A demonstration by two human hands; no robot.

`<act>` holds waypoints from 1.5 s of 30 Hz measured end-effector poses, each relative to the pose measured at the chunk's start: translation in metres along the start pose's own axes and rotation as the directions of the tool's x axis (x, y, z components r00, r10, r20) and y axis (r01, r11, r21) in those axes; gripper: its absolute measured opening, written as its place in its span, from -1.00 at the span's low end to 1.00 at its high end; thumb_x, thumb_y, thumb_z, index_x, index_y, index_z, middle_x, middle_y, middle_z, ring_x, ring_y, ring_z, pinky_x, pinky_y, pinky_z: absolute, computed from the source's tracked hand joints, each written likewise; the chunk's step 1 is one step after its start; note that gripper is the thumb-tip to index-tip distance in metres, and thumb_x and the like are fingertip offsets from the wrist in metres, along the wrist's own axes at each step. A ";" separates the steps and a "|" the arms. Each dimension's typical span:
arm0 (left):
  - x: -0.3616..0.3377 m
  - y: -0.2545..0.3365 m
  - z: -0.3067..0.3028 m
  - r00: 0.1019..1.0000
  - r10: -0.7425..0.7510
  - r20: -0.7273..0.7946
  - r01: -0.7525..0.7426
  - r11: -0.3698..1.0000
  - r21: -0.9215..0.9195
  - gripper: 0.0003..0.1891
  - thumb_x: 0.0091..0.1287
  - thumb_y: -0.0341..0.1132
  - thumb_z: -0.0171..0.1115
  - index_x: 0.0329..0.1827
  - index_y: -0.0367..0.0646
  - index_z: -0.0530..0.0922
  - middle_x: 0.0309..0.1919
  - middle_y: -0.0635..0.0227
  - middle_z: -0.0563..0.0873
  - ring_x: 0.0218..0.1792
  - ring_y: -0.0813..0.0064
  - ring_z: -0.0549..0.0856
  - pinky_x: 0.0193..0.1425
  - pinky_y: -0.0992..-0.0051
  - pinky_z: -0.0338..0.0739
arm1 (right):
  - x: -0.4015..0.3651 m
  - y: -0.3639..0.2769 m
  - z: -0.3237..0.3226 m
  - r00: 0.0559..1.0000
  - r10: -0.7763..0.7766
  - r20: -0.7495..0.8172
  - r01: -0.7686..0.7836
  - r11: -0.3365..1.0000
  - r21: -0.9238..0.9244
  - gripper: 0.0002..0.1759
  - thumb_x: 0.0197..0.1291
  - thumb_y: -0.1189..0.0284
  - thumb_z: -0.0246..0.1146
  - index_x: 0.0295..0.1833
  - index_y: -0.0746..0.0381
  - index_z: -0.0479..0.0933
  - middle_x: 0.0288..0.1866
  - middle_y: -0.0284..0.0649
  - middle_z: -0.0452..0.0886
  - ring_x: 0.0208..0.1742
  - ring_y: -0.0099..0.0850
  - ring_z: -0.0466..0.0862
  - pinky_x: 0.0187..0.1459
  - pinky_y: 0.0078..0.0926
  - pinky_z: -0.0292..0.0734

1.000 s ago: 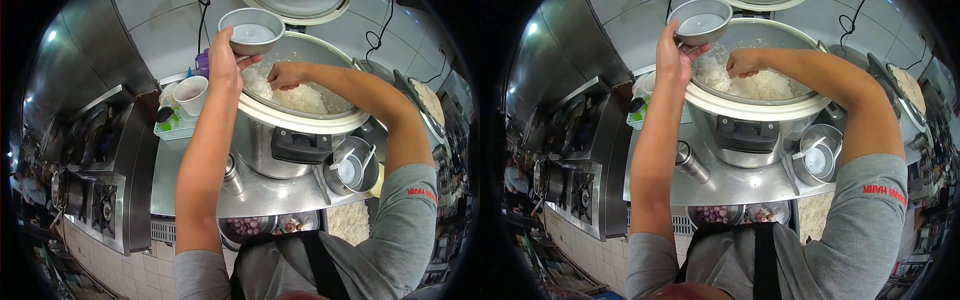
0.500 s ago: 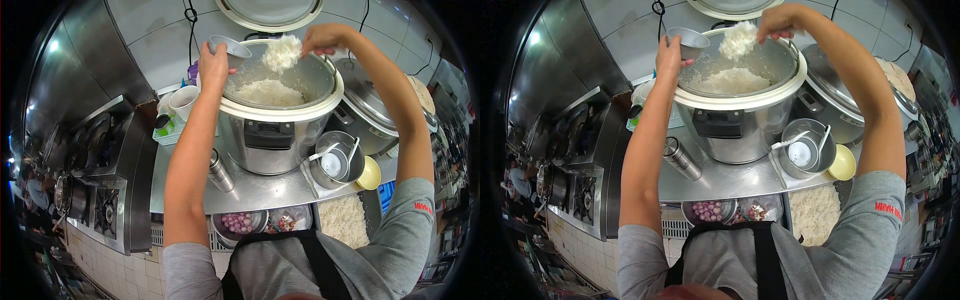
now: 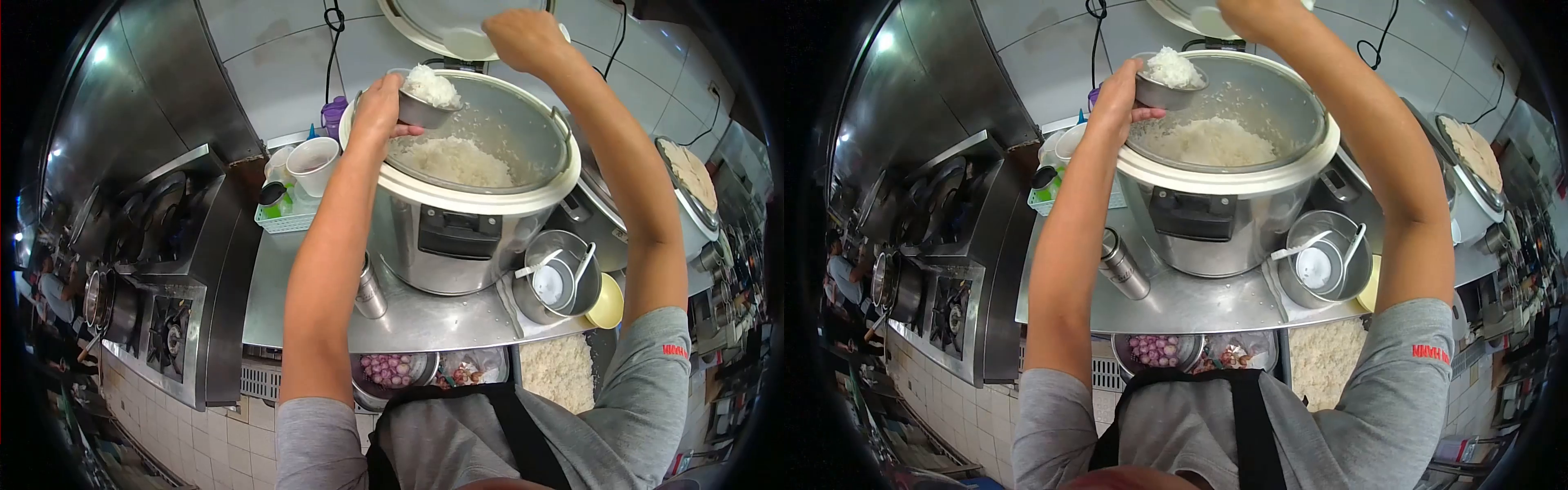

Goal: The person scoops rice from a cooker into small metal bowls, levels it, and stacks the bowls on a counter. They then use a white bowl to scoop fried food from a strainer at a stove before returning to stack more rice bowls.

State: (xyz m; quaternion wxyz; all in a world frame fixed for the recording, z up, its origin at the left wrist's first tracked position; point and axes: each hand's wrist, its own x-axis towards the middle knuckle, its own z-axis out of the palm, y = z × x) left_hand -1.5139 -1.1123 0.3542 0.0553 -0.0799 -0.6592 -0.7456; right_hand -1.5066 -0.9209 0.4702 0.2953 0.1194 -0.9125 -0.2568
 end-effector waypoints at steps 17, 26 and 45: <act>-0.003 -0.004 -0.012 0.986 0.167 0.008 -0.158 0.945 -0.285 -0.54 0.33 -0.08 -0.01 0.06 -0.34 0.41 -0.12 0.05 0.60 -0.25 0.25 0.69 -0.39 0.35 0.71 | 0.000 -0.134 0.155 0.551 -0.807 0.213 0.697 0.585 0.415 -0.81 -0.04 0.27 0.15 -0.43 0.04 0.66 -0.39 -0.35 0.68 -0.27 -0.36 0.63 -0.11 -0.18 0.26; -0.003 -0.003 -0.009 0.981 0.190 -0.047 -0.196 0.949 -0.249 -0.60 0.34 -0.11 -0.01 0.04 -0.27 0.40 -0.10 0.07 0.57 -0.21 0.22 0.67 -0.35 0.30 0.72 | -0.015 -0.080 0.143 0.634 -0.712 0.301 0.120 0.475 0.872 -0.83 -0.05 0.31 0.22 -0.43 0.15 0.64 -0.64 -0.34 0.53 -0.57 -0.52 0.48 -0.44 -0.47 0.31; 0.008 0.005 0.023 0.995 -0.094 -0.040 0.096 0.993 0.061 -0.53 0.26 -0.15 -0.02 0.12 -0.34 0.40 -0.12 0.09 0.57 -0.34 0.24 0.67 -0.53 0.41 0.68 | -0.017 0.006 0.033 0.986 0.000 0.167 -0.068 0.913 0.402 -0.80 0.03 0.38 0.22 -0.35 0.30 0.64 -0.36 -0.02 0.67 -0.28 -0.21 0.69 -0.26 -0.30 0.57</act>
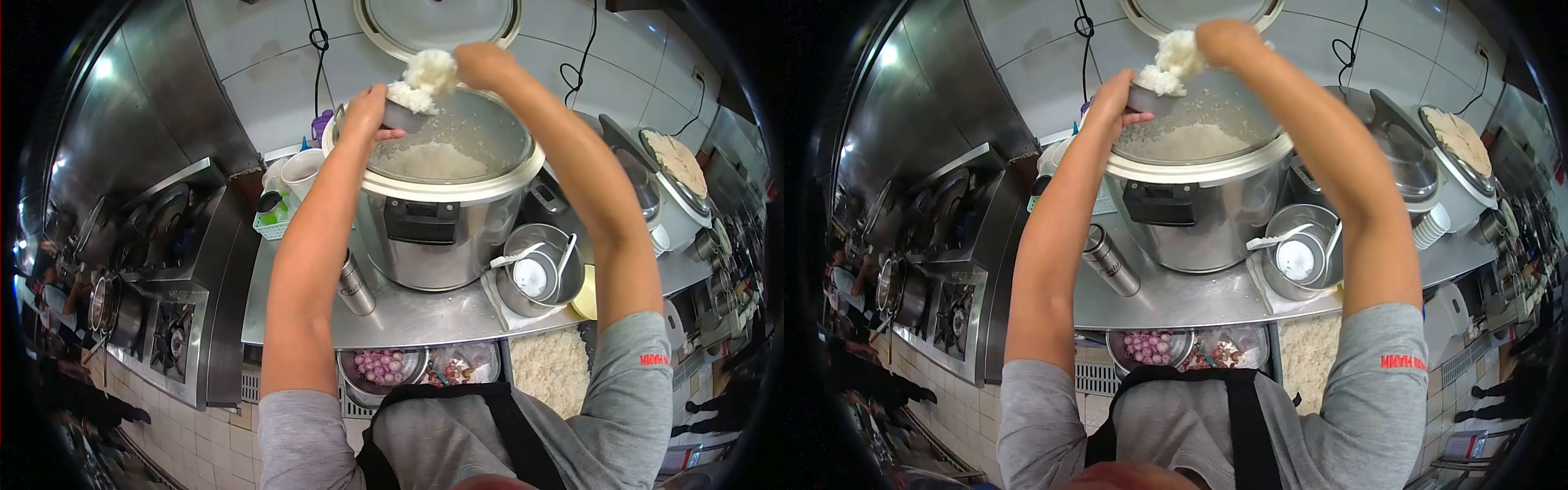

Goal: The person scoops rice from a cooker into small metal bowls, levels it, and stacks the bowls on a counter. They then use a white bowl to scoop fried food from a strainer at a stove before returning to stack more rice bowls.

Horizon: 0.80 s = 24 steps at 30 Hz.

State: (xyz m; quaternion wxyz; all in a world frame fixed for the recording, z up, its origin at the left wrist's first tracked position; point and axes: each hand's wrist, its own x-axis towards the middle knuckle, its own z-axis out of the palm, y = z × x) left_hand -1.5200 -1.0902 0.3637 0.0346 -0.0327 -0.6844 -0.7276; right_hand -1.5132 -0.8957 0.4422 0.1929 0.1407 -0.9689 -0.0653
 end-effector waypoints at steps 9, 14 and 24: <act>-0.007 -0.006 0.003 0.998 0.031 -0.059 -0.030 0.999 0.012 -0.56 0.28 -0.08 -0.07 0.03 -0.25 0.47 -0.22 0.15 0.61 -0.38 0.32 0.66 -0.55 0.44 0.65 | -0.045 -0.013 0.021 0.995 -0.079 -0.062 0.083 0.993 0.078 -0.50 0.00 0.63 0.12 0.12 0.11 0.54 -0.14 -0.03 0.67 -0.10 -0.12 0.67 -0.08 -0.19 0.57; -0.012 -0.006 0.007 0.999 0.041 -0.008 -0.041 0.999 0.024 -0.58 0.28 -0.09 -0.08 0.02 -0.21 0.48 -0.22 0.15 0.61 -0.40 0.32 0.66 -0.57 0.44 0.64 | -0.057 -0.003 0.003 0.994 -0.111 -0.004 0.111 0.989 0.099 -0.30 0.07 0.65 0.03 0.36 -0.07 0.33 -0.12 0.03 0.61 -0.09 -0.11 0.63 -0.03 -0.19 0.51; -0.012 -0.004 0.000 0.997 -0.077 0.014 0.077 0.996 -0.044 -0.58 0.32 -0.09 -0.11 0.03 -0.23 0.45 -0.22 0.17 0.61 -0.42 0.33 0.66 -0.55 0.39 0.67 | -0.064 -0.003 0.024 0.964 -0.187 -0.186 0.213 0.969 0.126 -0.38 0.18 0.63 0.00 0.32 -0.17 0.39 -0.14 -0.02 0.55 -0.12 -0.07 0.60 0.00 -0.21 0.49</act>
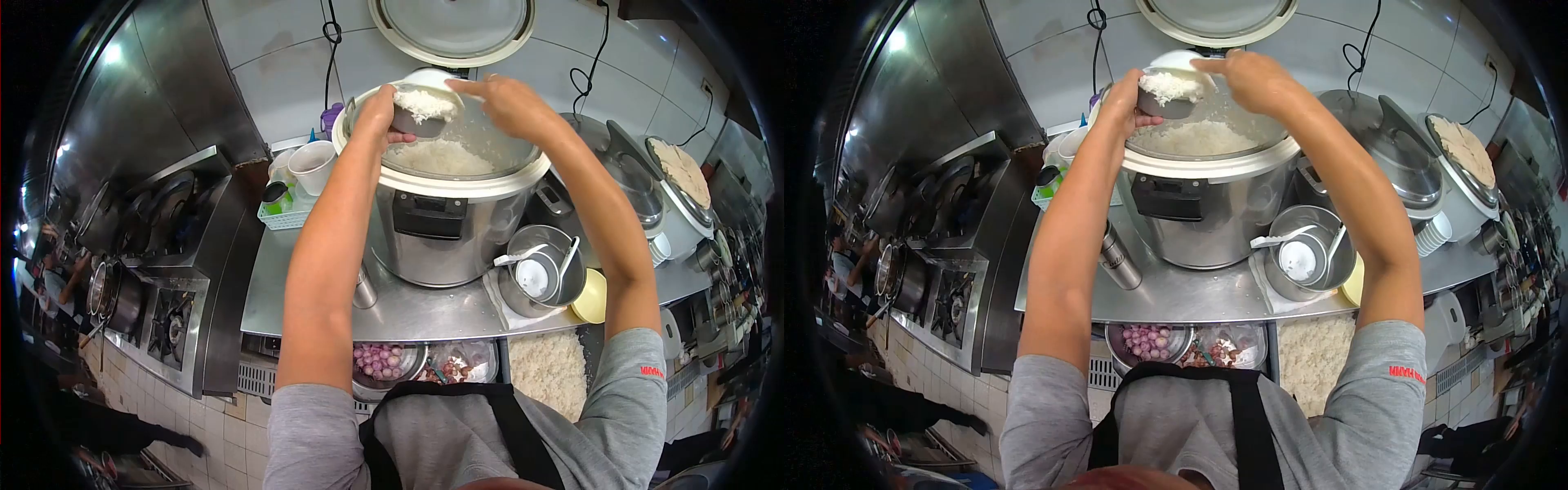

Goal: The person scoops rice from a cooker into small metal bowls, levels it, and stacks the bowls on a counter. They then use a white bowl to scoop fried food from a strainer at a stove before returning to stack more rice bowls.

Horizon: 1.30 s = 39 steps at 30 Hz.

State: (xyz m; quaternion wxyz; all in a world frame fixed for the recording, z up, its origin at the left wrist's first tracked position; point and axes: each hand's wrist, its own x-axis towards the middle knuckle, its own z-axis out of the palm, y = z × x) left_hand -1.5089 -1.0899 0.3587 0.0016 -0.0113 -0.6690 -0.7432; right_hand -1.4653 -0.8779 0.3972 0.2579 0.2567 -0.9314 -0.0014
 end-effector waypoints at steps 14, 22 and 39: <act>-0.001 -0.004 -0.003 0.981 0.191 0.041 -0.192 0.981 0.015 -0.53 0.32 -0.09 -0.14 0.13 -0.26 0.42 -0.14 0.08 0.61 -0.41 0.29 0.69 -0.57 0.41 0.64 | -0.016 -0.007 0.034 0.967 -0.149 -0.209 0.163 0.985 0.052 -0.29 0.06 0.74 0.05 0.28 -0.18 0.43 -0.15 -0.07 0.56 -0.16 -0.13 0.61 -0.08 -0.27 0.54; 0.001 -0.003 0.001 0.900 0.436 -0.027 -0.433 0.898 0.072 -0.49 0.36 -0.16 -0.19 0.31 -0.24 0.32 -0.19 0.17 0.65 -0.46 0.38 0.69 -0.66 0.50 0.58 | -0.019 -0.010 0.004 0.993 0.052 -0.111 -0.025 0.972 0.235 -0.44 0.24 0.56 0.06 0.36 -0.02 0.33 -0.04 0.01 0.58 -0.07 -0.03 0.59 0.02 -0.21 0.47; 0.005 -0.005 0.004 0.845 0.518 -0.134 -0.503 0.854 0.130 -0.49 0.38 -0.19 -0.25 0.37 -0.18 0.20 0.00 0.09 0.59 -0.30 0.27 0.72 -0.56 0.41 0.67 | 0.009 -0.065 0.045 0.962 0.221 -0.158 -0.173 0.947 0.269 -0.37 0.22 0.53 0.01 0.43 0.27 0.13 -0.02 0.18 0.52 -0.24 -0.13 0.61 -0.14 -0.25 0.58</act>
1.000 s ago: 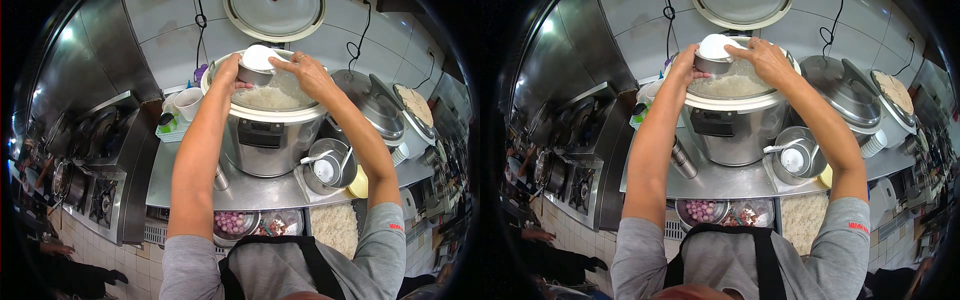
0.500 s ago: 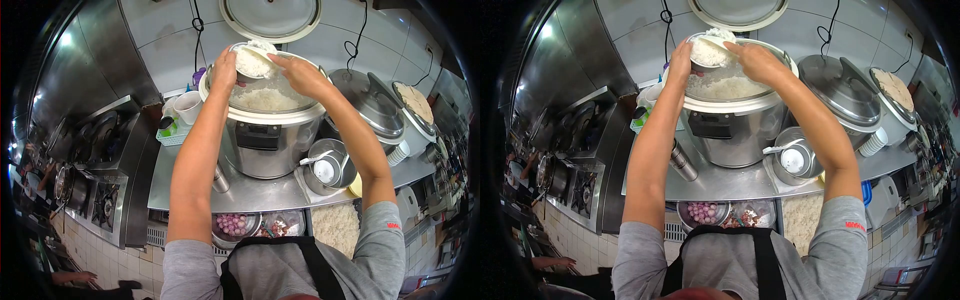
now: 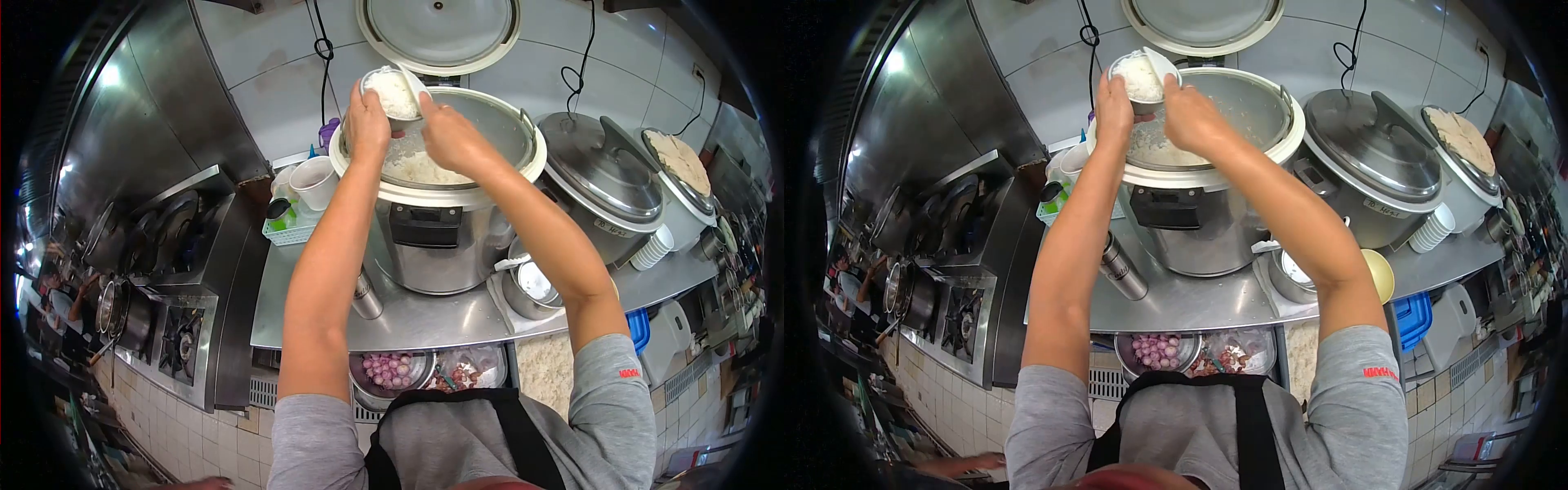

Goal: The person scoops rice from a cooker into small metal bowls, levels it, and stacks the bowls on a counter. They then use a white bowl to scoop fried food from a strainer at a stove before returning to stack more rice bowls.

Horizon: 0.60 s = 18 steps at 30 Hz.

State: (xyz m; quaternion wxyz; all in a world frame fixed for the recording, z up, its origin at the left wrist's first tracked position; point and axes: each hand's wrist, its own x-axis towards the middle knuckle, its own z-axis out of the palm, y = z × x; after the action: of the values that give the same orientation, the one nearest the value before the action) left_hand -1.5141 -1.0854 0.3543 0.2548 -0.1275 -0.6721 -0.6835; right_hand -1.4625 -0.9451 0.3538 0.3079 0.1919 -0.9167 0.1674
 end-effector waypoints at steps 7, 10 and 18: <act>0.000 -0.003 -0.006 0.999 -0.017 -0.047 0.023 0.992 0.126 -0.48 0.38 -0.12 -0.20 0.33 -0.23 0.28 -0.02 0.07 0.60 -0.28 0.25 0.71 -0.59 0.41 0.65 | 0.008 0.007 -0.056 0.893 0.007 0.450 -0.115 0.970 0.214 -0.38 0.22 0.50 0.00 0.44 0.20 0.16 -0.40 -0.11 0.60 -0.57 -0.33 0.57 -0.49 -0.33 0.52; -0.007 0.009 0.002 0.998 -0.052 -0.027 0.055 0.990 0.126 -0.47 0.39 -0.07 -0.19 0.24 -0.27 0.41 -0.03 0.01 0.61 -0.28 0.17 0.71 -0.58 0.40 0.67 | 0.004 0.025 -0.077 0.939 0.056 0.338 -0.131 0.970 0.202 -0.39 0.23 0.49 0.02 0.43 0.15 0.19 -0.45 -0.19 0.56 -0.63 -0.47 0.51 -0.62 -0.44 0.46; -0.008 0.003 -0.001 0.989 -0.135 0.061 0.118 0.965 0.233 -0.46 0.42 0.00 -0.21 0.20 -0.26 0.44 -0.07 0.02 0.62 -0.35 0.19 0.70 -0.64 0.41 0.63 | -0.011 0.023 -0.052 0.945 -0.125 0.303 0.146 0.988 -0.045 -0.38 0.16 0.49 0.15 0.38 0.11 0.28 0.01 0.11 0.57 0.02 -0.02 0.57 0.15 -0.21 0.41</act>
State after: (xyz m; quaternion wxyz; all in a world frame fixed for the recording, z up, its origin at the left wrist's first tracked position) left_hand -1.5060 -1.0844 0.3526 0.1977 -0.0803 -0.7624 -0.6109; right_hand -1.4388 -0.8998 0.3818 0.1823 0.2672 -0.9425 0.0842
